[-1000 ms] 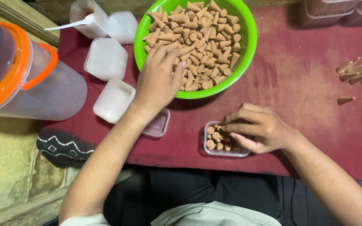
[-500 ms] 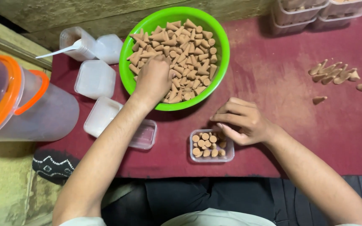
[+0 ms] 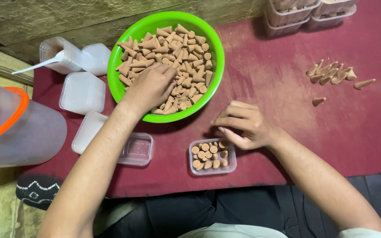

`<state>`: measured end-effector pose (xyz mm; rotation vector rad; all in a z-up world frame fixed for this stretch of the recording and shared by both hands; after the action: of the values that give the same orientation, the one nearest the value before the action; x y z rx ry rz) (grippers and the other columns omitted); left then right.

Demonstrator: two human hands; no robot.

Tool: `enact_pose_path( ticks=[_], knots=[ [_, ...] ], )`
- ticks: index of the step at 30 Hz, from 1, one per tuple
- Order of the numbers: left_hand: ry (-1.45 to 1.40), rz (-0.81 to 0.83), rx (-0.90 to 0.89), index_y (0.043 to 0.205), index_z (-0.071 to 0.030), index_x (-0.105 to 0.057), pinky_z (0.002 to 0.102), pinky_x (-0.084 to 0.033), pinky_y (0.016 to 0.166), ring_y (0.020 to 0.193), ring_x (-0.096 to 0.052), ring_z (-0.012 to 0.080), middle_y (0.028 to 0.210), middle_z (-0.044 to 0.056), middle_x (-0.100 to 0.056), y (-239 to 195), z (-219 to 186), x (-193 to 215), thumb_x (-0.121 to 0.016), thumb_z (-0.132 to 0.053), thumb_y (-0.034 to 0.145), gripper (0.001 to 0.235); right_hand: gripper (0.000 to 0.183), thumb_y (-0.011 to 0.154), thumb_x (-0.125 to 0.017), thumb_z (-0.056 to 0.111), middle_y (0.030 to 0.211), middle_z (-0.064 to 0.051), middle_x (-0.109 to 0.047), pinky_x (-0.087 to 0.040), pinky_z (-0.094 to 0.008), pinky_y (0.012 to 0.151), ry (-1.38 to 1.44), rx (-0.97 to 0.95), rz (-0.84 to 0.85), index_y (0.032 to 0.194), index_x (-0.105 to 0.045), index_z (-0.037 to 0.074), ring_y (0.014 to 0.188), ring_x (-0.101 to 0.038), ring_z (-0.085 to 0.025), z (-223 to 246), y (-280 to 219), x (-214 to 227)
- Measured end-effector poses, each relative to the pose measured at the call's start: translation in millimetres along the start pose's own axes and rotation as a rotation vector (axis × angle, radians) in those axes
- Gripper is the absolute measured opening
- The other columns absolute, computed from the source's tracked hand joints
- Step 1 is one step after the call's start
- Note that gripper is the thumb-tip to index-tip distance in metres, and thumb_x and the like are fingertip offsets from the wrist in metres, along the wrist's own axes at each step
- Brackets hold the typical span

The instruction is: The person is picking up incense cones from a large green bowl and neatly arranging them into small, clear plastic containers.

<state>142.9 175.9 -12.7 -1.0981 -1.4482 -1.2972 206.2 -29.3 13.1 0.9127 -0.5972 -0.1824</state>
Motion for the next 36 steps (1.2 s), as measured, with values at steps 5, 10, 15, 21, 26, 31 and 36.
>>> enact_pose_path(
  ticks=[5,10,15,21,26,31,36],
  knots=[
    [-0.030,0.013,-0.010,0.103,0.000,-0.064,0.046,-0.057,0.085,0.093,-0.067,0.0411,0.091,0.020,-0.065,4,8,-1,-0.068,-0.012,0.090,0.018,0.015,0.095,-0.063,0.007,0.084,-0.016,-0.069,-0.053,-0.040,0.058,-0.008,-0.005,0.007,0.096,-0.076,-0.001,0.063,-0.060,-0.033,0,2,1],
    [-0.100,-0.012,-0.019,0.110,0.002,-0.066,0.046,-0.056,0.086,0.092,-0.066,0.0403,0.093,0.020,-0.064,-1,-4,12,-0.067,-0.012,0.093,0.022,0.013,0.094,-0.065,0.004,0.082,-0.017,-0.069,-0.052,-0.040,0.058,-0.017,-0.021,-0.020,0.096,-0.076,-0.002,0.062,-0.061,-0.034,1,2,4],
    [-0.458,-0.279,0.062,0.112,-0.006,-0.071,0.041,-0.056,0.086,0.093,-0.071,0.0324,0.098,0.011,-0.071,-12,-68,60,-0.075,-0.007,0.093,0.019,0.017,0.092,-0.071,0.003,0.083,-0.016,-0.072,-0.054,-0.042,0.058,-0.006,-0.163,-0.148,0.107,-0.075,-0.004,0.063,-0.066,-0.033,-9,-1,19],
    [-0.728,-0.382,0.117,0.113,-0.008,-0.072,0.039,-0.061,0.079,0.091,-0.074,0.0298,0.100,0.009,-0.076,-35,-120,58,-0.080,-0.008,0.087,0.026,0.027,0.087,-0.081,0.009,0.092,-0.016,-0.075,-0.057,-0.039,0.061,0.146,-0.246,-0.142,0.110,-0.074,-0.004,0.071,-0.072,-0.028,-6,6,13],
    [-0.673,-0.456,0.125,0.114,-0.008,-0.071,0.036,-0.062,0.077,0.085,-0.074,0.0266,0.095,0.008,-0.075,-40,-132,59,-0.082,-0.009,0.088,0.028,0.015,0.086,-0.080,0.007,0.088,-0.015,-0.077,-0.058,-0.038,0.061,0.195,-0.322,-0.122,0.097,-0.077,-0.002,0.069,-0.072,-0.025,-10,1,11],
    [-0.655,-0.511,0.188,0.117,-0.008,-0.072,0.035,-0.062,0.076,0.085,-0.074,0.0259,0.095,0.008,-0.076,-55,-133,65,-0.083,-0.010,0.088,0.031,0.012,0.085,-0.080,0.003,0.090,-0.016,-0.078,-0.059,-0.036,0.063,0.192,-0.350,-0.103,0.095,-0.076,-0.001,0.071,-0.073,-0.024,-7,1,14],
    [-0.685,-0.658,0.238,0.116,-0.001,-0.075,0.037,-0.063,0.075,0.080,-0.074,0.0269,0.089,0.008,-0.076,-92,-135,69,-0.079,-0.007,0.088,0.029,0.007,0.087,-0.077,0.007,0.086,-0.015,-0.077,-0.058,-0.039,0.057,0.218,-0.218,-0.003,0.087,-0.074,0.001,0.064,-0.072,-0.030,9,12,15]
  ],
)
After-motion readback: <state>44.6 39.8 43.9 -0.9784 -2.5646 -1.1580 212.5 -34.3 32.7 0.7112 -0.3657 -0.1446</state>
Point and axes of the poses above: each hand's wrist, its own y-axis towards the middle knuckle, its own x-axis out of the back of the hand, z = x × y, the point moved 10 cm from there along y, towards the middle knuckle
